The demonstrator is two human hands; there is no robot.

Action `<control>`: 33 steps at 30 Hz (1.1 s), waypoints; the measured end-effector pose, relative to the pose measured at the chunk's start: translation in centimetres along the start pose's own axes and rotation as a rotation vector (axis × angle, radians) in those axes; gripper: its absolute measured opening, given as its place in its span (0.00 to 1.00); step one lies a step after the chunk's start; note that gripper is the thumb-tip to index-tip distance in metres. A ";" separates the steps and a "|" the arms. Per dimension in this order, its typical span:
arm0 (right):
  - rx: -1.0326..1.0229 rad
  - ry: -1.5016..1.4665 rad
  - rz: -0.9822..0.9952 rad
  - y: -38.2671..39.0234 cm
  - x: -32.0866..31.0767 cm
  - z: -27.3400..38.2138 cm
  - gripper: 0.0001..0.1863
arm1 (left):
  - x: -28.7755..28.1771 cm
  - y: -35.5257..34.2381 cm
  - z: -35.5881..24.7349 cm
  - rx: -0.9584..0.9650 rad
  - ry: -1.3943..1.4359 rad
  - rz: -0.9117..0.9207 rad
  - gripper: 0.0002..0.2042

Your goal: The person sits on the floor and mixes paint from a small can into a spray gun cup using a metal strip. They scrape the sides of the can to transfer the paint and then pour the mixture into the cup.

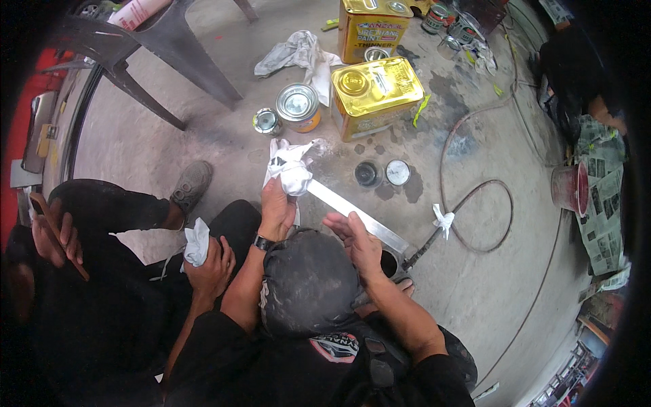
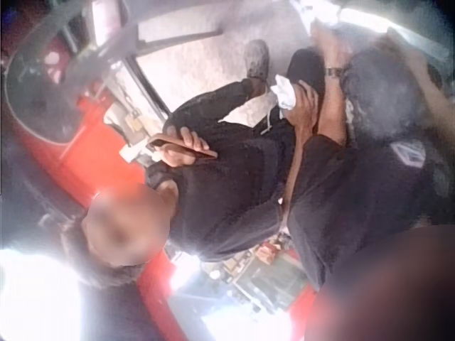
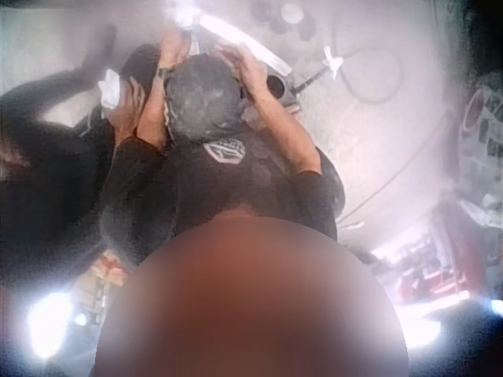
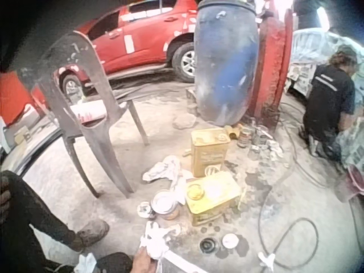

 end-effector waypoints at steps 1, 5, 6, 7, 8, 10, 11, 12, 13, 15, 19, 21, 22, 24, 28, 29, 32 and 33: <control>-0.010 0.010 -0.028 0.1 0.1 0.5 0.22 | -0.2 -0.3 -0.3 -0.013 -0.001 -0.022 0.13; -0.062 0.032 -0.087 0.0 -0.5 1.5 0.19 | -0.1 -0.7 0.4 -0.025 -0.001 -0.009 0.13; -0.076 0.032 -0.083 -0.1 -0.6 1.7 0.19 | -0.5 -1.0 0.6 -0.013 0.003 -0.008 0.14; -0.085 0.049 -0.087 0.0 -0.6 2.0 0.19 | -1.3 -1.6 0.9 -0.001 0.007 -0.006 0.14; -0.094 0.066 -0.090 0.0 -0.6 2.4 0.18 | -1.4 -1.8 0.8 0.012 0.012 -0.004 0.14; -0.110 0.105 -0.081 0.0 -0.8 3.3 0.18 | -1.7 -1.9 0.9 0.010 -0.049 0.021 0.14; -0.117 0.125 -0.070 -0.1 -1.1 3.8 0.18 | -1.7 -1.8 0.8 0.010 -0.080 0.035 0.15; -0.125 0.146 -0.058 -0.2 -1.3 4.2 0.17 | -1.6 -1.8 0.9 0.002 -0.070 0.022 0.15; -0.126 0.152 -0.055 -0.3 -1.3 4.2 0.17 | -1.6 -1.8 0.9 -0.005 -0.059 0.010 0.15; -0.135 0.169 -0.052 -0.7 -1.8 4.2 0.15 | -1.4 -2.0 1.3 -0.029 -0.007 -0.015 0.14; -0.281 0.229 -0.086 -1.1 -3.5 5.8 0.16 | -6.2 -4.4 0.2 0.042 0.186 -0.140 0.13; -0.472 0.161 -0.031 -1.6 -4.1 10.1 0.17 | -7.8 -4.7 0.5 0.063 0.113 -0.205 0.14; -0.493 0.145 0.004 -2.3 -4.2 11.9 0.17 | -7.6 -5.2 0.6 0.084 0.082 -0.225 0.15; -0.528 0.109 0.054 -3.0 -4.3 14.2 0.18 | -5.4 -4.8 1.7 0.119 0.013 -0.243 0.16; -0.433 0.283 0.007 -3.6 -3.3 14.1 0.21 | -4.5 -4.3 0.5 0.009 -0.007 -0.116 0.25; -0.430 0.337 0.001 -3.8 -3.3 13.4 0.21 | -4.2 -3.7 0.3 -0.059 -0.009 -0.219 0.24; -0.404 0.483 0.000 -4.8 -3.5 10.8 0.23 | -3.5 -1.7 -0.1 -0.162 -0.107 -0.480 0.28; -0.414 0.584 0.025 -5.2 -3.5 10.2 0.23 | -3.2 -1.0 -0.2 0.009 -0.265 -0.442 0.28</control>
Point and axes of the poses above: each hand's wrist, its own y-axis away from the middle knuckle, its own x-axis out of the palm, z = x × y, the point moved 2 cm from there along -y, towards the middle knuckle, and after that the axes turned 13 degrees about -x, right-handed, at the moved point
